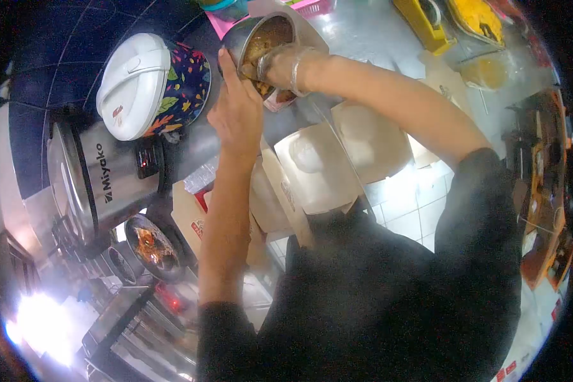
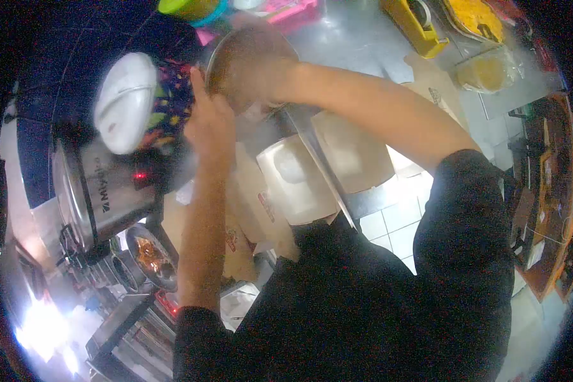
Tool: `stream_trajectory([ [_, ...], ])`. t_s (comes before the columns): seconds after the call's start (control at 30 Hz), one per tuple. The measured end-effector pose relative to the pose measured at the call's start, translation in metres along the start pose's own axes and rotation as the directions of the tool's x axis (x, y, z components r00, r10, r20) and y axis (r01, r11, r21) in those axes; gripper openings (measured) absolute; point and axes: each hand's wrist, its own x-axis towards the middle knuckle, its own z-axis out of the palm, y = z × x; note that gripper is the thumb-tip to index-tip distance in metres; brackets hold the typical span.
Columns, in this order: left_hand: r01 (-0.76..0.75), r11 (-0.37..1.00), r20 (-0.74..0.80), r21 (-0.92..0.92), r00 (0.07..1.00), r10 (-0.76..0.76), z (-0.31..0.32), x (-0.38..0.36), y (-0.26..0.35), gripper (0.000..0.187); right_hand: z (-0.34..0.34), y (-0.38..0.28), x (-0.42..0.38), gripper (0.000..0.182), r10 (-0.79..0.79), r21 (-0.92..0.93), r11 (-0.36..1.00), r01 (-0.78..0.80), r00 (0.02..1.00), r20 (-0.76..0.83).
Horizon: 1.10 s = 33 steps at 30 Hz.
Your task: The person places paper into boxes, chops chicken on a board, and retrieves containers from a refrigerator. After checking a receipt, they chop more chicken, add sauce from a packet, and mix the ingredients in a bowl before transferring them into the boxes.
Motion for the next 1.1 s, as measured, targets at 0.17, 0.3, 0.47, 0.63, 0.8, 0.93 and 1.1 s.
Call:
stream_trajectory([
  [0.17, 0.033, 0.999, 0.055, -0.001, 0.998, -0.033, 0.006, -0.005, -0.001, 0.064, 0.027, 0.014, 0.005, 0.017, 0.029, 0.141, 0.99, -0.023, 0.999, -0.04],
  [0.3, 0.021, 1.0, 0.028, -0.022, 0.999, -0.021, 0.007, -0.009, -0.006, 0.065, 0.018, 0.014, -0.001, 0.017, -0.032, 0.01, 0.999, 0.034, 0.989, -0.144],
  [0.47, -0.006, 1.0, -0.007, -0.022, 1.0, 0.006, 0.002, -0.006, -0.006, 0.065, -0.026, 0.002, -0.006, 0.023, 0.026, -0.169, 0.985, -0.028, 1.0, -0.014],
  [0.63, 0.022, 1.0, 0.035, -0.018, 0.999, -0.021, -0.005, -0.003, -0.003, 0.064, -0.01, -0.003, 0.003, 0.024, 0.089, -0.043, 0.995, -0.093, 0.992, -0.089],
  [0.8, 0.032, 0.999, 0.071, 0.015, 0.997, -0.033, -0.002, -0.005, -0.009, 0.064, -0.04, -0.03, -0.011, 0.021, 0.057, -0.231, 0.973, -0.026, 0.99, 0.127],
  [0.93, 0.0, 0.999, 0.012, -0.038, 1.0, 0.001, -0.004, -0.004, -0.004, 0.062, -0.044, -0.034, -0.012, 0.02, 0.124, -0.154, 0.982, -0.11, 0.989, 0.081],
  [1.1, -0.01, 1.0, -0.045, -0.022, 0.999, 0.009, -0.001, -0.004, -0.009, 0.061, -0.055, -0.045, -0.024, 0.022, 0.12, -0.131, 0.985, -0.116, 0.993, 0.023],
])
